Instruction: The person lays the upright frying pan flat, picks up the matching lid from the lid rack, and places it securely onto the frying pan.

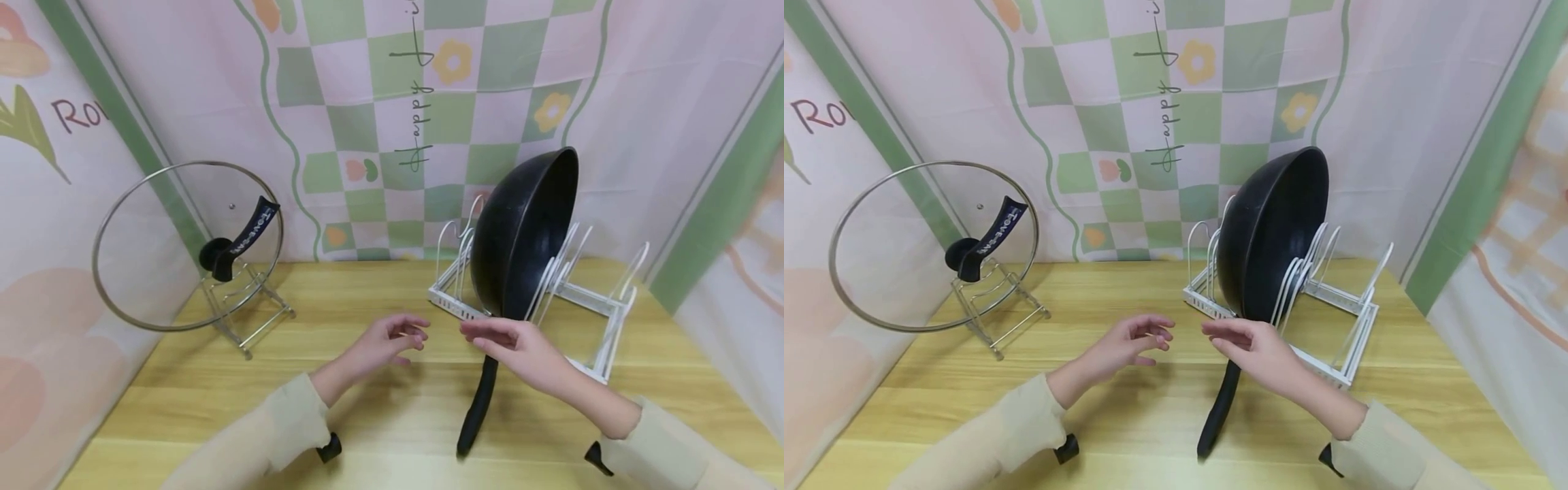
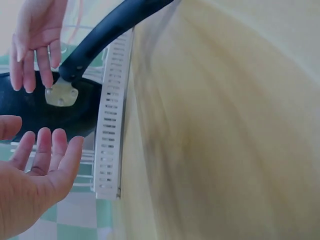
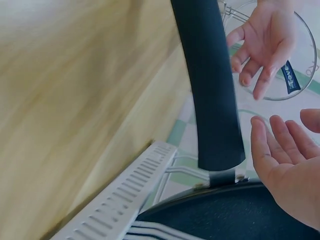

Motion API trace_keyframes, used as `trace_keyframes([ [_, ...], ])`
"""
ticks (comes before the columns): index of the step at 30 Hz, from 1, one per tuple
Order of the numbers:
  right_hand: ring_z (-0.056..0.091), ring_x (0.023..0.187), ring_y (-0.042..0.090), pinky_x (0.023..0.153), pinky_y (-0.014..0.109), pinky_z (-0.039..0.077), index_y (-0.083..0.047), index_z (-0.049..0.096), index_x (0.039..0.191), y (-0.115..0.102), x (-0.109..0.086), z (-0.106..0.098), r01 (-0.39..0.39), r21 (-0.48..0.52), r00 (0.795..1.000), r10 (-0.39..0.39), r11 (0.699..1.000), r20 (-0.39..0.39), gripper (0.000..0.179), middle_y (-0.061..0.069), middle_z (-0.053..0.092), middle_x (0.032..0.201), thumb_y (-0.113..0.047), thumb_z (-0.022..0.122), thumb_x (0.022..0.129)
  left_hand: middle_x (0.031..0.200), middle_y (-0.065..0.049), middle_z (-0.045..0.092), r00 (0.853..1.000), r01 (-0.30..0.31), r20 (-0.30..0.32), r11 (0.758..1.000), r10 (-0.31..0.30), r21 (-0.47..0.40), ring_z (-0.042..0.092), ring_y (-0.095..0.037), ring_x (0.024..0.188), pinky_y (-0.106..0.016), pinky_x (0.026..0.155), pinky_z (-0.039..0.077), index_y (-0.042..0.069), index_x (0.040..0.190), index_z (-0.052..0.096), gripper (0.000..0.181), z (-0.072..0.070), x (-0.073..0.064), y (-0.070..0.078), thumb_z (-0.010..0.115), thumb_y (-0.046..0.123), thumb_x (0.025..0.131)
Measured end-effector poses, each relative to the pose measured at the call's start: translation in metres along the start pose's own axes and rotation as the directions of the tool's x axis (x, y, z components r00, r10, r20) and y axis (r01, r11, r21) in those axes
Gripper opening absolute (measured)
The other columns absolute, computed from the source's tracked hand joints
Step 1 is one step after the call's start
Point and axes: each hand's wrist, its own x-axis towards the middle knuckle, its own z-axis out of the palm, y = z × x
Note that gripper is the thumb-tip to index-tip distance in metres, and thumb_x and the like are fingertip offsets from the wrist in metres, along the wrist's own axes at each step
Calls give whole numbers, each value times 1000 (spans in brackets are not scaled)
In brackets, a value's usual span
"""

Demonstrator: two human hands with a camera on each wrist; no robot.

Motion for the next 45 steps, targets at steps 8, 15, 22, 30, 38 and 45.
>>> trace_keyframes([
  [8, 70, 97, 5, 82, 21, 57, 12, 67, 120, 13, -15, -7, -40, -11, 998, 39, 999, -39, 24, 24, 71, 114, 0, 62, 100, 132, -25, 60, 998, 28, 58, 999, -26, -39, 64, -25, 112, -51, 92, 57, -4, 140, 54, 41, 13, -7, -5, 60, 10, 101],
  [15, 71, 82, 10, 74, 24, 60, 12, 68, 108, 25, -27, -12, -139, -46, 988, 136, 989, -68, 15, 16, 74, 96, 0, 64, 98, 134, -21, 61, 994, 79, 80, 994, -73, -74, 64, -29, 115, -50, 90, 57, 1, 141, 54, 42, 24, -7, -10, 62, 9, 101],
  [22, 68, 76, 11, 68, 27, 60, 9, 64, 105, 36, -32, -14, -165, -100, 986, 161, 981, -48, 14, 12, 69, 91, 0, 68, 95, 131, -18, 62, 988, 116, 114, 987, -103, -114, 62, -33, 117, -52, 89, 58, 3, 141, 53, 42, 35, -6, -11, 62, 8, 101],
  [30, 68, 80, 21, 72, 33, 62, 16, 45, 116, 41, -30, -11, -279, 53, 959, 281, 959, -24, 33, 18, 61, 102, 1, 67, 96, 137, -19, 59, 978, 157, 163, 976, -131, -154, 60, -37, 121, -54, 89, 57, 3, 144, 50, 43, 46, -5, -11, 59, 8, 102],
  [38, 70, 91, 33, 80, 41, 61, 23, 25, 136, 42, -27, -7, -353, 149, 935, 353, 924, 26, 60, 39, 52, 123, -6, 63, 100, 145, -17, 54, 969, 169, 207, 971, -132, -169, 60, -32, 123, -55, 88, 57, 7, 154, 39, 54, 56, -2, -10, 59, 10, 103],
  [45, 68, 107, 36, 92, 43, 58, 28, 21, 140, 54, -21, -7, -361, 314, 928, 305, 878, 215, 64, 35, 57, 125, -13, 56, 106, 151, -14, 49, 965, 188, 214, 968, -150, -168, 57, -35, 127, -56, 84, 58, 11, 159, 29, 67, 65, 2, -9, 62, 13, 101],
])
